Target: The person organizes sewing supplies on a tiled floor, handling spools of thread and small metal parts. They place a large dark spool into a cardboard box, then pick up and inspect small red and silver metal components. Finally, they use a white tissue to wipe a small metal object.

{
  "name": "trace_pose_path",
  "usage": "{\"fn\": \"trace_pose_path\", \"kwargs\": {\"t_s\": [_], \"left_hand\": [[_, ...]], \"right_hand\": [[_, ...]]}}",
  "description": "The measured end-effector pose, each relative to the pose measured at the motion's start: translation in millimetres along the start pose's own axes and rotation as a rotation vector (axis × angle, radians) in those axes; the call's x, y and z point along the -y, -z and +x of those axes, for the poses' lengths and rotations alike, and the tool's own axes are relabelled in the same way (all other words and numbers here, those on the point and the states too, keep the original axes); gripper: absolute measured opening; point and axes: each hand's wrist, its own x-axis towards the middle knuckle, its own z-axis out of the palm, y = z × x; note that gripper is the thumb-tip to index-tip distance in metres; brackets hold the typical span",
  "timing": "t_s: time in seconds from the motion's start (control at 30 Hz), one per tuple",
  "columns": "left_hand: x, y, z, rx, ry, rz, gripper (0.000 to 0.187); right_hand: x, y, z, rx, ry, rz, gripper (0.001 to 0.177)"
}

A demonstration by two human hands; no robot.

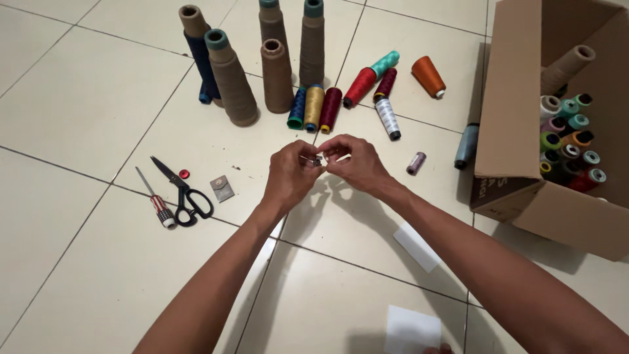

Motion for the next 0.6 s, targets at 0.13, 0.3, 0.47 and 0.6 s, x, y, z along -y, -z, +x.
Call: {"fn": "trace_pose_path", "kwargs": {"t_s": [0.13, 0.3, 0.47, 0.6], "left_hand": [[0, -3, 2, 0.006, 0.104, -0.098, 0.026], [-1, -7, 1, 0.038, 0.095, -0.120, 0.027], [-3, -12, 0, -0.002, 0.031, -0.102, 0.027], [-4, -13, -2, -0.043, -0.047, -0.026, 0.027]], "right_hand": [[2, 6, 0, -0.032, -0.012, -0.013, 0.027], [5, 11, -1, -0.047, -0.061, -0.053, 0.025], [-2, 11, 4, -0.058, -0.069, -0.087, 0.026], [-12, 18, 4, 0.005, -0.046, 0.213, 0.028]]}}
